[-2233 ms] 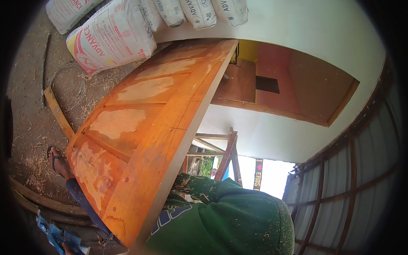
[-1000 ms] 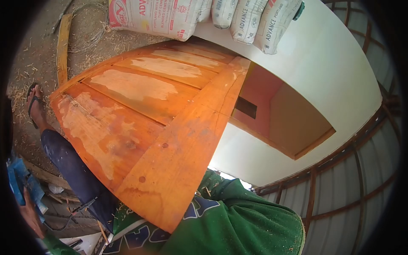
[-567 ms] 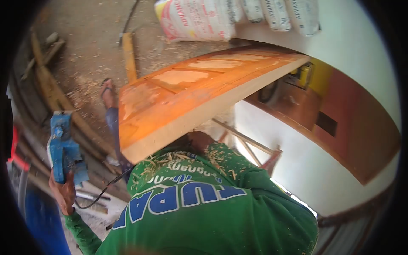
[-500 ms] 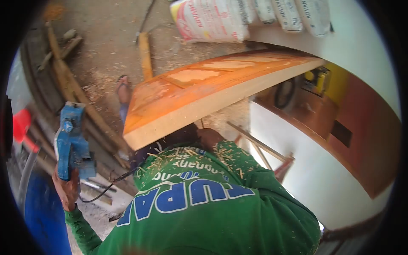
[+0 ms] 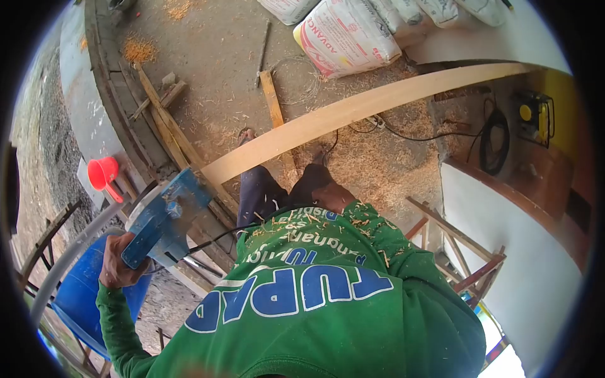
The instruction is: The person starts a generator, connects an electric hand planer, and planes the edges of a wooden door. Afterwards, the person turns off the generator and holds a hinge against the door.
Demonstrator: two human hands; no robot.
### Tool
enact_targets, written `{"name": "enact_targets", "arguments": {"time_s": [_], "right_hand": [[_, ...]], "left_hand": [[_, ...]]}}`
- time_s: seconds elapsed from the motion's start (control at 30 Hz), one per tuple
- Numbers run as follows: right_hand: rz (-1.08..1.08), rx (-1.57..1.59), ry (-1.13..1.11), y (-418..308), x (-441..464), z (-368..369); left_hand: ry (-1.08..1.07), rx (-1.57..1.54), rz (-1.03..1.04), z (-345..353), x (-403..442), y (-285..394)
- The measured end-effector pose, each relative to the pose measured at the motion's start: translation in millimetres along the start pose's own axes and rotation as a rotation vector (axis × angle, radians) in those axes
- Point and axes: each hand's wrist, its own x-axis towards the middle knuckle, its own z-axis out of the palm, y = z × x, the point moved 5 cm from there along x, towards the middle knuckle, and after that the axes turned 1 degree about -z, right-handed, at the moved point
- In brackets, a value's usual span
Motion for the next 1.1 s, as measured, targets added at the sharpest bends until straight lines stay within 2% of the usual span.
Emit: {"name": "enact_targets", "arguments": {"time_s": [0.1,0.2,0.27,0.37,0.43,0.57,0.63,0.67,0.83,0.93,1.03,1.1], "right_hand": [[0.185,-0.084,-0.020,-1,-10,-3],[0.325,-0.036,0.022,17,-27,7],[0.316,0.002,0.133,30,-42,16],[0.549,0.140,0.146,30,-54,12],[0.752,0.320,0.088,25,-63,8],[0.533,0.134,0.394,20,-83,15],[0.520,0.083,0.436,23,-87,18],[0.526,0.164,0.471,21,-95,19],[0.456,0.030,0.631,25,-121,31],[0.466,0.116,0.671,36,-132,31],[0.489,0.169,0.711,42,-148,29],[0.499,0.193,0.740,49,-160,29]], "left_hand": [[-0.008,0.025,0.081,3,18,-2],[-0.031,0.057,0.154,4,37,3],[-0.064,0.010,0.155,1,51,9],[-0.023,0.199,0.371,-5,77,35],[-0.094,0.081,0.356,-9,100,61],[-0.116,-0.019,0.313,-5,128,94],[-0.160,-0.083,0.276,-1,151,109],[-0.179,-0.090,0.203,0,161,123],[-0.180,-0.022,0.254,8,205,181],[-0.174,-0.065,0.236,15,235,213],[-0.218,-0.228,0.112,22,269,254],[-0.194,-0.184,0.148,27,287,292]]}}
